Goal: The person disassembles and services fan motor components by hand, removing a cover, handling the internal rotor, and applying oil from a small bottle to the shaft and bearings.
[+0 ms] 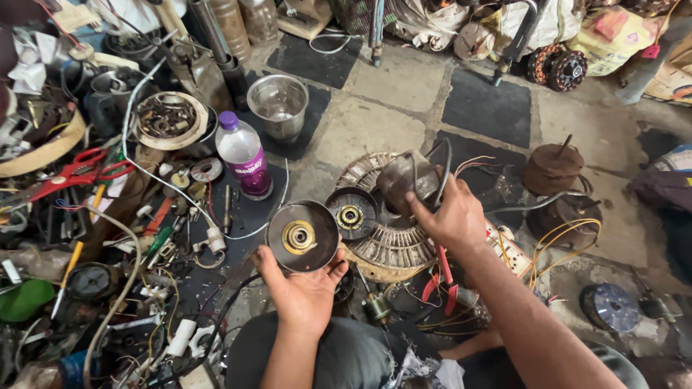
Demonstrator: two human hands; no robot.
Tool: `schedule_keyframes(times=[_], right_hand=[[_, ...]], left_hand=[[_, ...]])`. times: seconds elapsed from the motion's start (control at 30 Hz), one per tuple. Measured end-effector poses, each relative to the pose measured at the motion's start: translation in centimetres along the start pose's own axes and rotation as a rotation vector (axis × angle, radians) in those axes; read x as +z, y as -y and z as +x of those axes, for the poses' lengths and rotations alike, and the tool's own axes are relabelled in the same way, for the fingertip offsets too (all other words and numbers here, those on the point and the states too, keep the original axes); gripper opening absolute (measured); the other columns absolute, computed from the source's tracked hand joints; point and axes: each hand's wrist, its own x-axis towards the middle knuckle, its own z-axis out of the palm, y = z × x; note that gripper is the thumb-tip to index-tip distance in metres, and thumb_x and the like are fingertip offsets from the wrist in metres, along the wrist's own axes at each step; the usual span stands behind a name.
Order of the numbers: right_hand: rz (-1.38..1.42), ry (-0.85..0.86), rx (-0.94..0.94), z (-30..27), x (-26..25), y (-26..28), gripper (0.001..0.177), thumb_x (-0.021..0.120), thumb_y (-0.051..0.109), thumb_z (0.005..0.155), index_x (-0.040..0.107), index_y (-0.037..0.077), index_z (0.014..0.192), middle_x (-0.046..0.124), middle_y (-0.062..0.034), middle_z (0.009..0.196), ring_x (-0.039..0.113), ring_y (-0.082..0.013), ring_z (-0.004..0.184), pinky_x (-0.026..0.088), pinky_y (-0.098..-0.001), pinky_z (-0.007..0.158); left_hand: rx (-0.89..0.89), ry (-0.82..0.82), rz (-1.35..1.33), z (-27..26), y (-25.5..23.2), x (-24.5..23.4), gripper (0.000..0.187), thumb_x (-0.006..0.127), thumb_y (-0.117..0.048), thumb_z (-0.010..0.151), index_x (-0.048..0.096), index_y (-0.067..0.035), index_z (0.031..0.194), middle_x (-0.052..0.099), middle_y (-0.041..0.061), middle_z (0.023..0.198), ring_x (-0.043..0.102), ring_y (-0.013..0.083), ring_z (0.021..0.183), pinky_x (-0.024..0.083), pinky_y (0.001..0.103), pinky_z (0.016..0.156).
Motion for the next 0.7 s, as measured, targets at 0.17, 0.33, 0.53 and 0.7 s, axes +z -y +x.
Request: schedule_keyframes(times=[0.17,0.33,0.53,0.7], right_hand=[[0.319,-0.191,0.043,2.0,1.5,-2.3,0.053,0.068,0.042,0.093,0.067,0.002,0.129,0.073,-0.0261,0.106,0.073,-0.0390,0.103,0.055,-0.0452,0.090],[0.303,-0.214,0.097,5.8,0.6,-2.2,0.039,0.065,0.030,0.090,0.074,0.002,0.117,0.074,-0.0261,0.100,0.073,-0.0379,0.099,0.055,-0.0457,0.090],[0.038,0.005,-0.178,15.6,-1.9,-0.9,0.027,0.062,0.017,0.086,0.079,0.006,0.105,0.075,-0.0233,0.092,0.076,-0.0358,0.086,0.060,-0.0425,0.085],[0.121,0.078,-0.363,22.8,-5.5,-0.1,0.025,0.059,0.004,0.089,0.077,0.003,0.106,0.074,-0.0189,0.090,0.073,-0.0269,0.070,0.058,-0.0408,0.067]], left_hand=[[0.026,0.007,0.000,0.2,-0.2,0.3,0.094,0.037,-0.087,0.085,0.064,-0.004,0.122,0.070,0.014,0.104,0.066,0.0272,0.092,0.051,0.043,0.082],[0.024,-0.093,0.016,0.5,-0.4,0.8,0.090,0.035,-0.084,0.086,0.064,-0.006,0.122,0.071,0.013,0.103,0.066,0.0284,0.091,0.050,0.044,0.081],[0.032,-0.064,-0.020,0.6,-0.8,0.6,0.085,0.033,-0.080,0.091,0.061,-0.007,0.126,0.071,0.014,0.106,0.066,0.0305,0.092,0.050,0.047,0.081],[0.034,0.019,-0.084,2.2,-0.3,-0.6,0.086,0.034,-0.080,0.093,0.059,-0.007,0.131,0.069,0.014,0.112,0.067,0.0313,0.094,0.051,0.047,0.082]])
